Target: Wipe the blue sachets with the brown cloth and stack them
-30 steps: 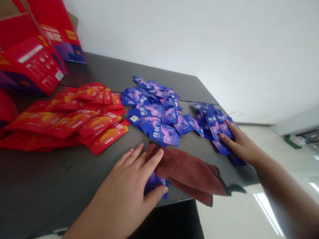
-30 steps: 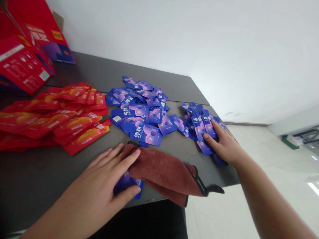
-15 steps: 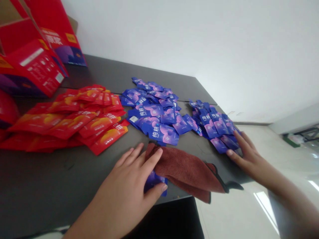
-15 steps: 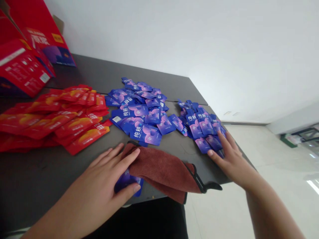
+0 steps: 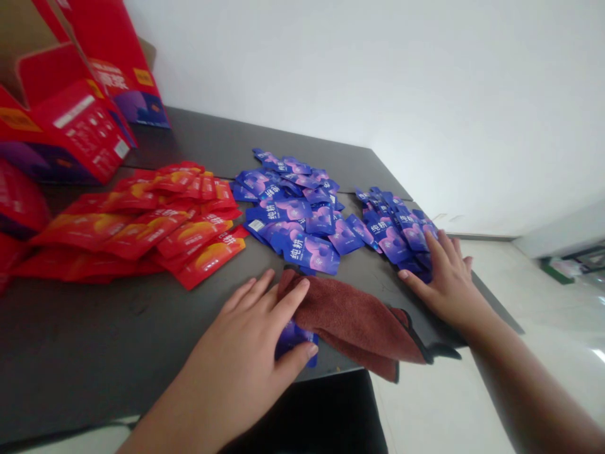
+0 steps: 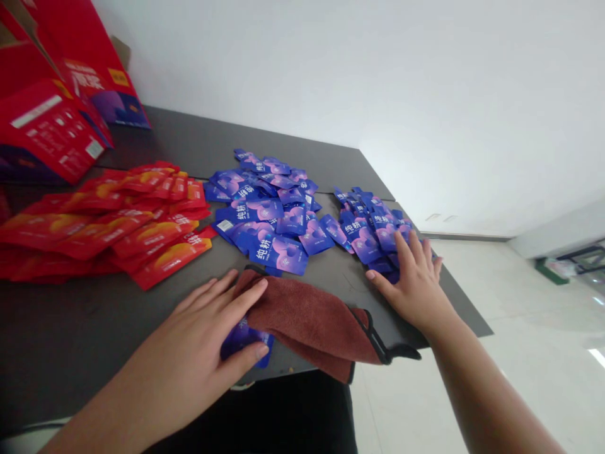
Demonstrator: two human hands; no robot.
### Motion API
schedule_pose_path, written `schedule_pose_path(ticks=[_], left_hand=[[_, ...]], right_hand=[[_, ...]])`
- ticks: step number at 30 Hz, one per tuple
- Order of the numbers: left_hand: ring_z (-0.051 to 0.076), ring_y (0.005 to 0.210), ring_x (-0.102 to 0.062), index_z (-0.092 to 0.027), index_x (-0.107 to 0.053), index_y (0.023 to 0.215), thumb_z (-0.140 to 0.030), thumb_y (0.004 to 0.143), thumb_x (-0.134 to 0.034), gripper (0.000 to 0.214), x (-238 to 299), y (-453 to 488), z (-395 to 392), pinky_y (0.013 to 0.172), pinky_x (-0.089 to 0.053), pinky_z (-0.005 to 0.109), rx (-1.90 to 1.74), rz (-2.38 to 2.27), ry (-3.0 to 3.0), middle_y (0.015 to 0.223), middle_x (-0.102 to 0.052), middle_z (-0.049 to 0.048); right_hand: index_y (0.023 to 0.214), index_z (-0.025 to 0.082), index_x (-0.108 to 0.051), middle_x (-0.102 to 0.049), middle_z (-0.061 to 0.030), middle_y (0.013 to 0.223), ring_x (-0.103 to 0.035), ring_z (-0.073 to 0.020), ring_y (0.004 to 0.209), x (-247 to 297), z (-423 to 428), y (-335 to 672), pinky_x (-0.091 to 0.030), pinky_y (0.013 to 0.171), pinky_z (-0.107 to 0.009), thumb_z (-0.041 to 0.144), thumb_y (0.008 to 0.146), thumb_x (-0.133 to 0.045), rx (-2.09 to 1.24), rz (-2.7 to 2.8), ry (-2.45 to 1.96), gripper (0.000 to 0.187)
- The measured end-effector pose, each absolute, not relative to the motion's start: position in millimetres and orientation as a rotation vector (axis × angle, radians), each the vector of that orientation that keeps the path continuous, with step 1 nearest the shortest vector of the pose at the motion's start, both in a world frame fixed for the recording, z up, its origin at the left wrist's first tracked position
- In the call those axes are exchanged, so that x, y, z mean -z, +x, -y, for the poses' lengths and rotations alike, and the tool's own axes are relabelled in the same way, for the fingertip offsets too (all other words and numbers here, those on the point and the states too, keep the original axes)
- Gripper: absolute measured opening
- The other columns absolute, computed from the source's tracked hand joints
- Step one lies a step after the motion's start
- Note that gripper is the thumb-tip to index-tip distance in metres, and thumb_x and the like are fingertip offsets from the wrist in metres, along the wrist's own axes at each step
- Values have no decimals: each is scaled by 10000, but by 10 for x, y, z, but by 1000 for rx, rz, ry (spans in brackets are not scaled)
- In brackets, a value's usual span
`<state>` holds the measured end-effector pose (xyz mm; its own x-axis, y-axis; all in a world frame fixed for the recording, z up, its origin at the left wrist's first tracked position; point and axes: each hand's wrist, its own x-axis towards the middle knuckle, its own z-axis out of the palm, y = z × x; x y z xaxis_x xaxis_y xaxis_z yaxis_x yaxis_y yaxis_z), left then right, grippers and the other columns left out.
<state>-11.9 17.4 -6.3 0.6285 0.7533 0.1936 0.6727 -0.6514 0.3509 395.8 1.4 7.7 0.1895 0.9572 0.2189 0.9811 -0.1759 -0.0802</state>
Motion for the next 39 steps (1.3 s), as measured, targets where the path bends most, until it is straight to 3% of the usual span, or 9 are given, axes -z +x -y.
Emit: schedule_pose_path(ticks=[4,6,12,16,19,23,27,32,39], left_hand=[[404,1593,-442,-267,-419,1695,-576,1043,-637,753,44,-119,-168,1274,-405,650,-474,-1158,2574,1728,-457,118],[408,1599,-431,-275,-415,1698,-575,1044,-637,753,41,-121,-164,1275,-401,653,-468,-1165,2562,1733,-446,119],[405,1608,-415,-280,-400,1707,-576,1046,-629,759,30,-121,-167,1289,-381,656,-435,-1166,2554,1746,-423,113],[404,1614,-403,-278,-402,1707,-581,1050,-623,756,9,-114,-176,1295,-373,660,-414,-1163,2539,1747,-421,106],[410,1615,-398,-275,-409,1705,-582,1044,-635,763,0,-110,-177,1294,-371,663,-422,-1161,2524,1744,-422,118],[417,1609,-406,-277,-426,1697,-577,1035,-650,761,-7,-111,-174,1295,-368,666,-428,-1160,2502,1739,-433,118],[407,1615,-400,-276,-439,1689,-577,1037,-641,746,-26,-113,-171,1302,-361,659,-438,-1158,2497,1735,-447,105],[400,1620,-393,-253,-406,1699,-561,1031,-648,775,-31,-103,-158,1306,-356,656,-424,-1171,2495,1744,-428,118],[439,1594,-428,-109,-122,1753,-628,893,-806,1216,43,-111,-127,1288,-396,623,-478,-1244,2428,1750,-365,247]], right_hand=[[1678,256,-433,-428,-173,1748,-310,-422,1657,-214,-194,3673,-209,1311,-759,451,1084,-540,340,2242,-1912,634],[1631,234,-499,-530,-150,1684,-391,-393,1625,-269,-375,3525,-173,1314,-774,323,1088,-477,365,2417,-1859,551],[1614,108,-501,-632,-239,1560,-438,-453,1571,-342,-947,3186,-200,1240,-861,271,976,-519,361,2592,-2020,658],[1637,-4,-416,-713,-321,1387,-637,-472,1354,-372,-1153,3091,-283,1228,-793,221,846,-620,411,2573,-2067,847],[1569,-23,-497,-780,-304,1204,-744,-448,1143,-442,-1256,3091,-460,1130,-661,182,847,-596,449,2493,-2123,757],[1250,135,-747,-814,-206,1119,-771,-385,1037,-578,-1371,3103,-567,918,-467,142,849,-574,435,2398,-2136,436],[1179,137,-754,-803,-202,1101,-753,-372,1027,-676,-1480,2950,-559,840,-414,156,900,-555,441,2280,-2055,343],[1349,136,-711,-769,-202,1297,-705,-378,1203,-712,-1746,2579,-558,979,-458,273,1069,-434,404,2266,-1838,417],[1434,214,-701,-719,-71,1488,-665,-283,1384,-957,-1187,2361,-497,1215,-465,272,1094,-474,27,2310,-1423,413]])
